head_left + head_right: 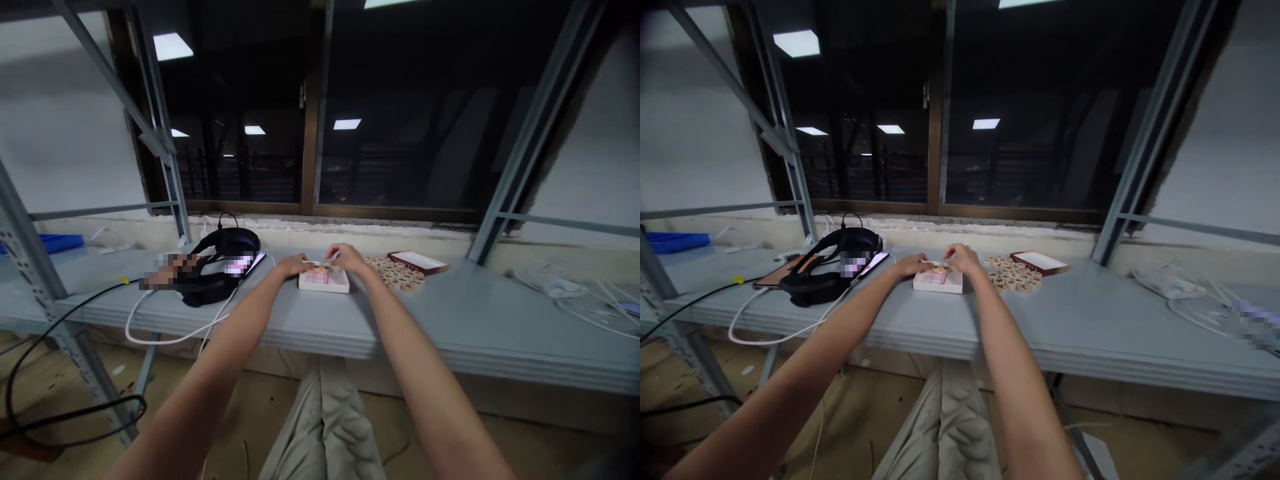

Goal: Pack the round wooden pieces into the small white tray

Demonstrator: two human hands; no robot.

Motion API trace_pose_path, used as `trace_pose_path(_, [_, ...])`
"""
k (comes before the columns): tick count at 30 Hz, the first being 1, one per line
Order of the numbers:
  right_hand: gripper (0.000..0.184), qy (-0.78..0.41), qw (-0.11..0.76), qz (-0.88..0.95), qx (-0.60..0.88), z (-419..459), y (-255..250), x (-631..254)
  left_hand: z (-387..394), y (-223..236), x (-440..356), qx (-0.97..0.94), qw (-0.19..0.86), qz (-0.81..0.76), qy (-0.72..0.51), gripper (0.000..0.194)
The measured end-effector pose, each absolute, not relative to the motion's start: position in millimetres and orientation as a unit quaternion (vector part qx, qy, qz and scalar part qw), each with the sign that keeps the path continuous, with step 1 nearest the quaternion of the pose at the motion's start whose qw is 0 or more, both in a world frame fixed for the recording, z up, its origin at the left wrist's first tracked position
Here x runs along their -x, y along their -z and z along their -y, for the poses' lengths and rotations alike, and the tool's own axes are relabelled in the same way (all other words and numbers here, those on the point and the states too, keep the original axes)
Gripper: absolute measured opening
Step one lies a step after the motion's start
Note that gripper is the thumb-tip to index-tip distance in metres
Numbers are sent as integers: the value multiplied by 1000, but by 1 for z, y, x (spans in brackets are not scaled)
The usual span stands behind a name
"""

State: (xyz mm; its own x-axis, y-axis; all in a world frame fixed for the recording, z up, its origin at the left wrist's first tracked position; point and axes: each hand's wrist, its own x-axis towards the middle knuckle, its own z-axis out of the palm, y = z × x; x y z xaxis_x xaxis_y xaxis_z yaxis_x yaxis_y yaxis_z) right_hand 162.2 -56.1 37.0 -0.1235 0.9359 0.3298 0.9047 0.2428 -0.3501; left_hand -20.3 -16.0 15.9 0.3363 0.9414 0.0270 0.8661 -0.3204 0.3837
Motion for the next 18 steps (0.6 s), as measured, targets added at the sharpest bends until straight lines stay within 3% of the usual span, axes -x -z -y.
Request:
trace_pose_path(3, [34,46,263,677,686,63,-41,-168,12,-13,20,-804,131,-561,-146,40])
trace_pose_path(6, [34,111,179,602,771,65,-36,-175,6,-9,20,-802,112,-564,-158,33])
trace_pose_path(11, [30,37,84,577,812,58,-24,-181,2,-6,20,-799,101,-570,-161,32])
trace_pose_path(18, [36,80,109,584,800,64,-28,-182,2,-6,21,-801,90,-569,-162,32])
